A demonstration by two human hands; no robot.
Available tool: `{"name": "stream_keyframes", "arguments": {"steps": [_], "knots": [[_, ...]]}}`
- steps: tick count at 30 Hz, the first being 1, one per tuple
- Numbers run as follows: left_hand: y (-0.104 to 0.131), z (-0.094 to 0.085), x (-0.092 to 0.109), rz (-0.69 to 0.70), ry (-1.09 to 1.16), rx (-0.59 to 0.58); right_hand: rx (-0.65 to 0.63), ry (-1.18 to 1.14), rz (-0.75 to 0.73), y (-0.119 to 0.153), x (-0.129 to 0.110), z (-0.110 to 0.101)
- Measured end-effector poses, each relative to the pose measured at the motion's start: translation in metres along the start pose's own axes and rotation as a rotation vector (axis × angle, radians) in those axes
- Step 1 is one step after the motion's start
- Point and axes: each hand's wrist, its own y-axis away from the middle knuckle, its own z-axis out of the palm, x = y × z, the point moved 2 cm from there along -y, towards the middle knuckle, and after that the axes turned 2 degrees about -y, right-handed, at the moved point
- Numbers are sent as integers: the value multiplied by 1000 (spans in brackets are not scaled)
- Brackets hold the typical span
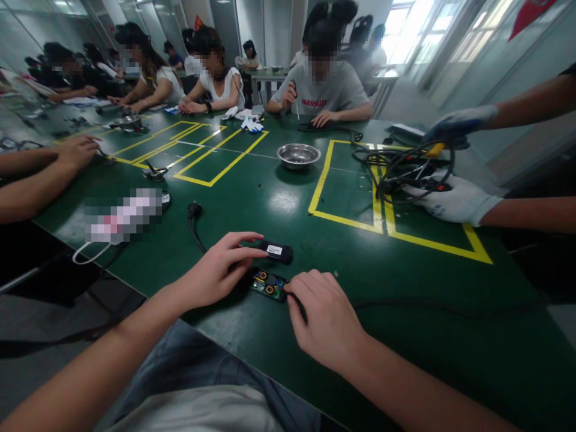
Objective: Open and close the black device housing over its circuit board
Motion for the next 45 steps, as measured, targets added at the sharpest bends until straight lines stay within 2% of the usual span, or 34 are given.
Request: {"name": "stream_keyframes", "arguments": {"steps": [5, 8, 10, 13, 16, 19, 24, 32, 38, 41, 43, 45], "knots": [[-35, 18, -6, -29, -56, -59, 21, -34, 22, -1, 1, 0], [-46, 21, -8, -24, -43, -92, 12, -51, 40, -1, 2, 0], [-44, 17, -7, -25, -20, -55, 17, -62, 62, -1, 1, 0], [-29, 6, 0, 0, 29, -16, 62, -77, 139, -1, 1, 1], [-11, -1, 10, 63, 87, -96, 107, -92, 204, 1, 0, 1], [0, -2, 16, 92, 93, -172, 75, -95, 219, 0, 0, 2], [2, 5, 14, 90, 96, -191, -44, -98, 222, -5, 3, 4], [2, 5, 15, 146, 19, -169, -27, -102, 206, -4, 4, 4], [0, 3, 18, 158, -11, -195, -42, -98, 206, -7, 5, 7], [0, 3, 18, 149, 20, -196, 17, -123, 183, -11, -2, -5], [0, 4, 19, 131, 45, -198, 114, -172, 133, -7, -14, -23], [1, 5, 19, 120, 60, -196, 122, -129, 60, 9, -31, -43]]}}
